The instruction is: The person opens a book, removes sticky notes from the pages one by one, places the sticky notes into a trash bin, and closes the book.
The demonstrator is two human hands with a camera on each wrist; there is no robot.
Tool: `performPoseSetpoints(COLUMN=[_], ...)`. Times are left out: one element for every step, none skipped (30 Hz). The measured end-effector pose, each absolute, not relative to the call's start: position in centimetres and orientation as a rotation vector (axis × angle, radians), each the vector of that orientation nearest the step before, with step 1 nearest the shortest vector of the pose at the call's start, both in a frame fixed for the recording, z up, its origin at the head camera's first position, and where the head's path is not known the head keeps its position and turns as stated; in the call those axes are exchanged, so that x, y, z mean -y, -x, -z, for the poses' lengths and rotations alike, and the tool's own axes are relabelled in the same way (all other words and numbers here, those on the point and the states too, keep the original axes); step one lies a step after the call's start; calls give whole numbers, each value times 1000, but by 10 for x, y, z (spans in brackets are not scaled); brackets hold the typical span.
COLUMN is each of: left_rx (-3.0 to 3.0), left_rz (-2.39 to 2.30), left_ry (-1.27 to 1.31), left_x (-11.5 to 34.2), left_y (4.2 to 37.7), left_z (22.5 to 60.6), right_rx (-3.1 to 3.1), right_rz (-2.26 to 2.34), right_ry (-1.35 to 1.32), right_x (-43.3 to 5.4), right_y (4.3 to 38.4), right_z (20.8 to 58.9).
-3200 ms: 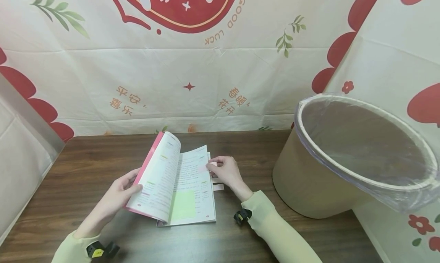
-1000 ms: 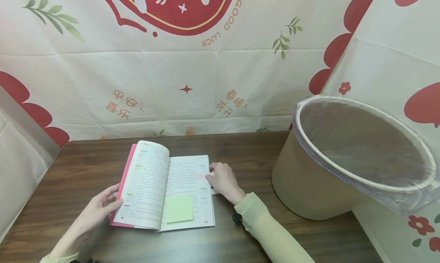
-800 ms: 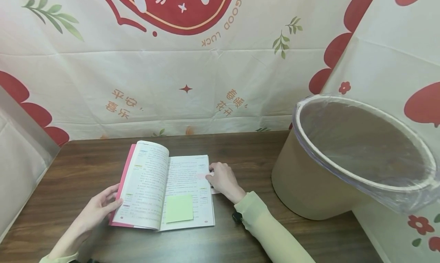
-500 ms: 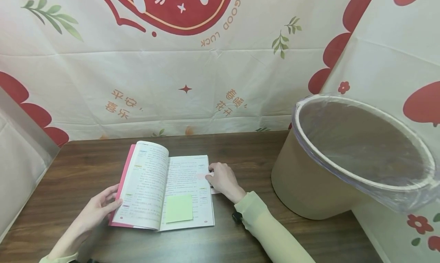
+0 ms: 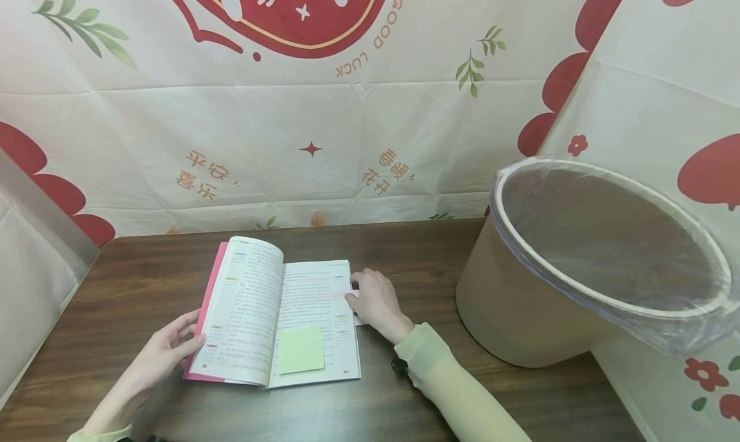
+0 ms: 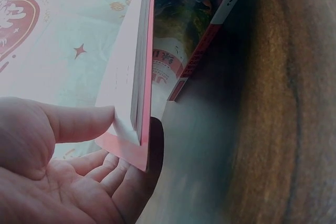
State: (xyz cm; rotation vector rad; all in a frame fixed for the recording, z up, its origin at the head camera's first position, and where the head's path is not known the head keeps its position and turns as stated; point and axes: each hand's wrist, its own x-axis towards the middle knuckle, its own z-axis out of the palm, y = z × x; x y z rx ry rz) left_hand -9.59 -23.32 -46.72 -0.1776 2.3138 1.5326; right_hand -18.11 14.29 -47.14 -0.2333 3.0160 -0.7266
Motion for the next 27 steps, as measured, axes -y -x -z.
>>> performPoseSetpoints(left_rx=[-2314, -2315, -2315, -2315, -2315, -2316, -2315, -2316, -2316, -2316, -2317, -2317, -2317, -2316, -2315, -2313, -2312, -2309, -2307, -2305, -2304, -2304, -2305, -2305, -2306, -2307, -2308], left_rz=[-1531, -1530, -1528, -1527, -1525, -1525, -1526, -1526, -1527, -1529, -1530, -1531, -1533, -1534, -1536, -1538, -1541, -1545, -1548, -1551, -1553, -1554, -1554, -1554, -1553, -1552, -1551], left_ry=[179, 181, 184, 186, 189, 189, 189, 188, 186, 183, 181, 178, 177, 175, 174, 174, 173, 172, 171, 170, 170, 170, 170, 171, 172, 173, 171], left_x=[233, 233, 233, 233, 232, 233, 233, 233, 233, 233, 233, 233, 233, 234, 234, 234, 234, 234, 234, 234, 234, 234, 234, 234, 234, 234, 234], left_y=[96, 96, 96, 96, 96, 96, 95, 95, 95, 95, 95, 95, 95, 95, 95, 95, 95, 95, 95, 95, 95, 95, 95, 95, 95, 94, 94], left_z=[467, 467, 467, 468, 468, 468, 468, 468, 468, 468, 469, 469, 469, 469, 469, 470, 470, 470, 470, 470, 470, 470, 469, 469, 469, 469, 469], right_rx=[-3028, -3036, -3043, -3046, -3048, -3044, -3040, -3034, -3029, -3019, -3009, -3000, -2992, -2982, -2971, -2960, -2948, -2937, -2926, -2917, -2908, -2902, -2895, -2891, -2887, -2883, -2882], right_rz=[724, 723, 722, 724, 731, 742, 752, 759, 765, 775, 782, 783, 777, 770, 766, 759, 750, 740, 730, 726, 717, 707, 699, 690, 683, 677, 671], right_ry=[247, 258, 270, 277, 287, 298, 314, 334, 358, 382, 413, 444, 474, 501, 526, 545, 563, 577, 589, 601, 613, 625, 640, 653, 670, 690, 714], right_x=[-143, -143, -142, -142, -142, -141, -141, -140, -140, -140, -139, -139, -139, -139, -139, -139, -139, -138, -138, -137, -137, -136, -136, -135, -135, -134, -134], right_y=[181, 180, 180, 179, 178, 178, 177, 176, 175, 173, 172, 171, 169, 167, 165, 163, 161, 159, 157, 155, 153, 151, 149, 147, 145, 143, 141], right_z=[472, 472, 472, 471, 470, 470, 469, 468, 467, 466, 465, 464, 464, 463, 463, 462, 462, 461, 461, 460, 460, 460, 459, 459, 459, 458, 458])
